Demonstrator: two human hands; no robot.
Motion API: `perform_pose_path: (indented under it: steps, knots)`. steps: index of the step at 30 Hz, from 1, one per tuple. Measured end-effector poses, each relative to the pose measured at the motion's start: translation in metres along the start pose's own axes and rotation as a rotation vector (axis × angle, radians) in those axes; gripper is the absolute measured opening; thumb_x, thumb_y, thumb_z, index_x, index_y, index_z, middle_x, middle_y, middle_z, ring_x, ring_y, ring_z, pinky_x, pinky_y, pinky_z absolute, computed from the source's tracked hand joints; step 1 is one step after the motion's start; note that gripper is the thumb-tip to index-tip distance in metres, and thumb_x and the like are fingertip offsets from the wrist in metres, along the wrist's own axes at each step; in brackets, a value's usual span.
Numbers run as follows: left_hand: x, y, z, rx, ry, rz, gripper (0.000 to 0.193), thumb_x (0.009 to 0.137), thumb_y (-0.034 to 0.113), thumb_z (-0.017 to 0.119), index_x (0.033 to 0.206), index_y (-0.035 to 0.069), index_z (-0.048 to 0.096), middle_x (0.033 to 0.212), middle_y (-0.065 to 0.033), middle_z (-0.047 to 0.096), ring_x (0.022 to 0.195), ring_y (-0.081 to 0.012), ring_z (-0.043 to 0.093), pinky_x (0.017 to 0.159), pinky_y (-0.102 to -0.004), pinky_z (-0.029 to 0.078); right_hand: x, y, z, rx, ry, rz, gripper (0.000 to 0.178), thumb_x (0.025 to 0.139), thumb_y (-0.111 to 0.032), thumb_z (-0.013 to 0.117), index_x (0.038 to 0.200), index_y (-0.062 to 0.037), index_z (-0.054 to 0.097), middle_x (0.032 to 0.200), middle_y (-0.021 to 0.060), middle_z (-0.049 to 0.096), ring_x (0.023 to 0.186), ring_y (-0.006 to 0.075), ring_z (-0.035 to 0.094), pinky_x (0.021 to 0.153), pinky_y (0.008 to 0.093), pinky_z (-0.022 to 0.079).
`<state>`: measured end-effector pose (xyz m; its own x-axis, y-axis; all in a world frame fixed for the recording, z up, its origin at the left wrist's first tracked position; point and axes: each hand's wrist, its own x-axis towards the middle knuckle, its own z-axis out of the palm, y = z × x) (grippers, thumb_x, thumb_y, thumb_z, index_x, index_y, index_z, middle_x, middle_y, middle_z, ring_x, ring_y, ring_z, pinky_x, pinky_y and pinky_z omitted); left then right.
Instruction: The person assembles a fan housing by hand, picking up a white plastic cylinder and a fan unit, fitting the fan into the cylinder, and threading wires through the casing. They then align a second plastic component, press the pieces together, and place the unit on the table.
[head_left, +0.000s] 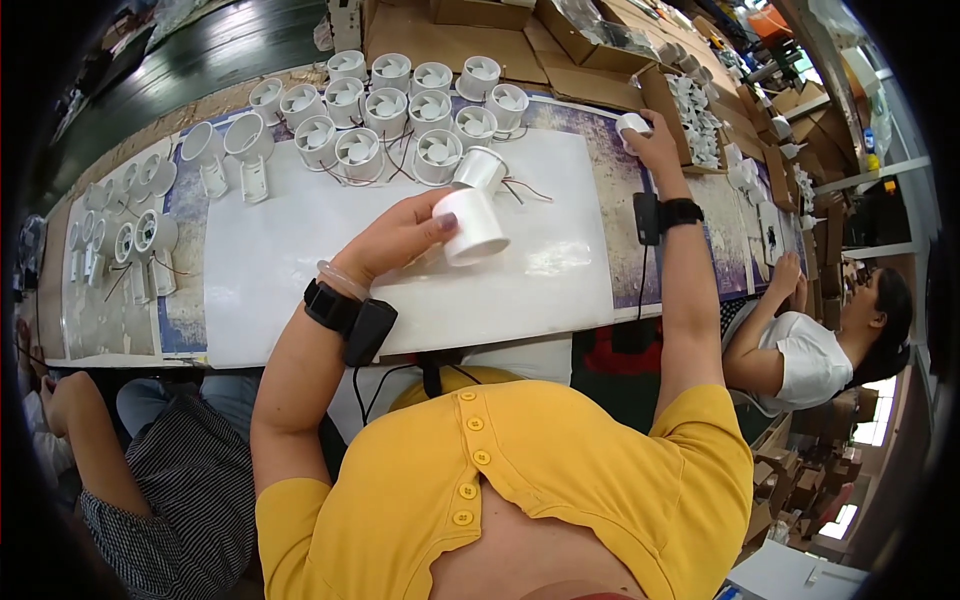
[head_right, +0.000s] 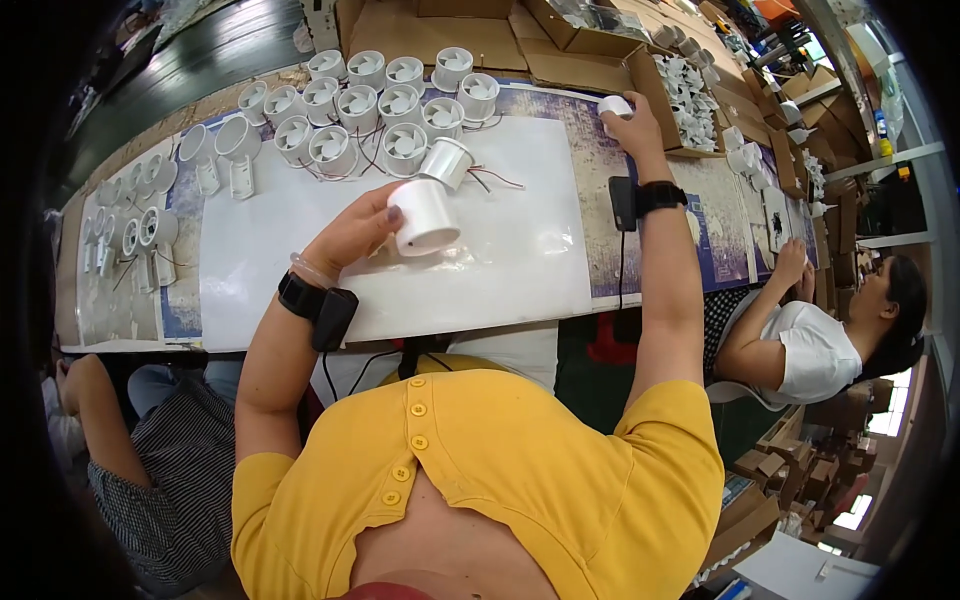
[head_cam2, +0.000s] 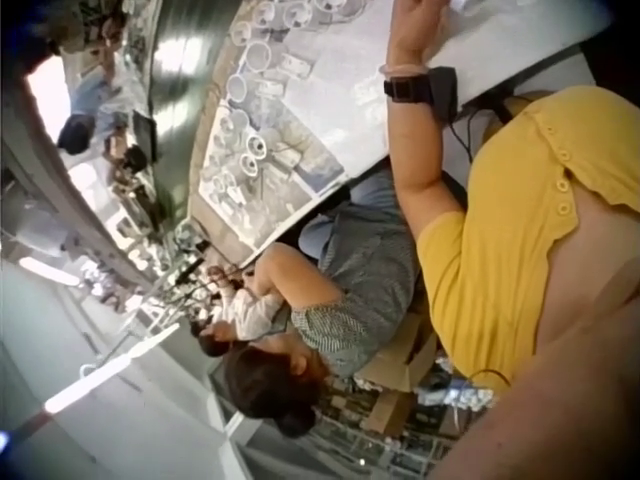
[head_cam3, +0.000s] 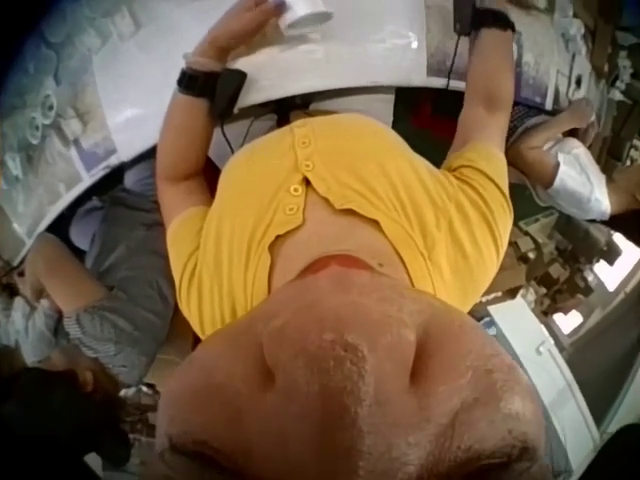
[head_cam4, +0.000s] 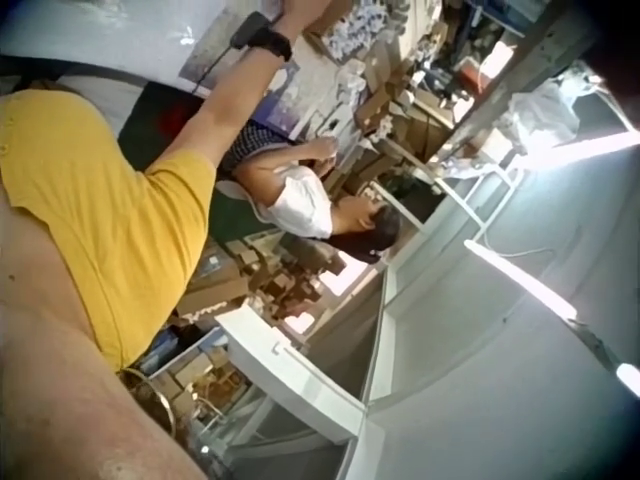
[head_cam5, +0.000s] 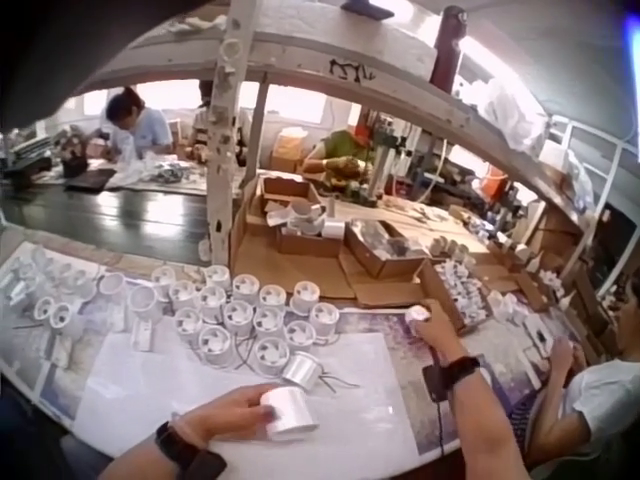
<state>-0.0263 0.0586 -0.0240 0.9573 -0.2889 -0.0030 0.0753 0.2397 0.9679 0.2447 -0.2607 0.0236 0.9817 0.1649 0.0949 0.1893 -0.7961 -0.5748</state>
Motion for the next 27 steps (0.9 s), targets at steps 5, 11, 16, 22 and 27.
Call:
perform_pose_path:
  steps: [5, 11, 16, 22, 27]
  knots:
    - [-0.004, -0.002, -0.016, -0.642, 0.152, 0.245, 0.065, 0.095, 0.054, 0.038, 0.132, 0.000, 0.042, 0.119, -0.0153, 0.057, 0.089, -0.0217, 0.060, 0.077, -0.0335, 0.050, -0.081, -0.071, 0.001, 0.674, -0.750, -0.181, 0.054, 0.076, -0.015, 0.056, 0.128, -0.0030, 0.049, 0.116, 0.0095, 0.059, 0.102, 0.0170, 0.058, 0.082, 0.0258, 0.047]
    - [-0.003, 0.019, -0.014, -0.599, 0.307, 0.319, 0.094, 0.084, 0.075, 0.032, 0.129, -0.007, 0.040, 0.091, -0.0090, 0.053, 0.069, -0.0189, 0.045, 0.069, -0.0326, 0.039, -0.169, -0.128, 0.059, 0.370, -0.759, -0.624, 0.057, 0.074, -0.008, 0.064, 0.129, -0.0052, 0.046, 0.124, 0.0106, 0.054, 0.108, 0.0207, 0.055, 0.090, 0.0280, 0.043]
    - [-0.006, 0.015, -0.036, -0.761, 0.089, 0.490, 0.089, 0.085, 0.072, 0.036, 0.132, -0.004, 0.039, 0.111, -0.0181, 0.051, 0.080, -0.0265, 0.054, 0.073, -0.0384, 0.046, -0.178, -0.143, 0.107, 0.589, -0.437, -0.939, 0.046, 0.072, -0.009, 0.069, 0.115, -0.0067, 0.051, 0.122, 0.0138, 0.052, 0.107, 0.0274, 0.054, 0.089, 0.0331, 0.045]
    - [-0.014, 0.014, -0.054, -0.819, -0.144, 0.651, 0.091, 0.084, 0.072, 0.038, 0.133, -0.006, 0.038, 0.117, -0.0224, 0.056, 0.095, -0.0311, 0.060, 0.084, -0.0396, 0.049, -0.168, -0.149, 0.103, 0.192, -0.245, -1.057, 0.044, 0.070, -0.010, 0.071, 0.109, -0.0064, 0.051, 0.121, 0.0160, 0.051, 0.104, 0.0324, 0.054, 0.086, 0.0391, 0.046]
    - [-0.032, 0.024, -0.005, -0.378, -0.024, 0.259, 0.093, 0.075, 0.073, 0.052, 0.122, -0.007, 0.046, 0.098, -0.0123, 0.056, 0.085, -0.0201, 0.054, 0.075, -0.0329, 0.044, -0.142, -0.129, 0.087, 0.035, 0.057, -1.031, 0.045, 0.069, -0.012, 0.072, 0.110, -0.0075, 0.053, 0.116, 0.0148, 0.054, 0.100, 0.0307, 0.056, 0.085, 0.0390, 0.047]
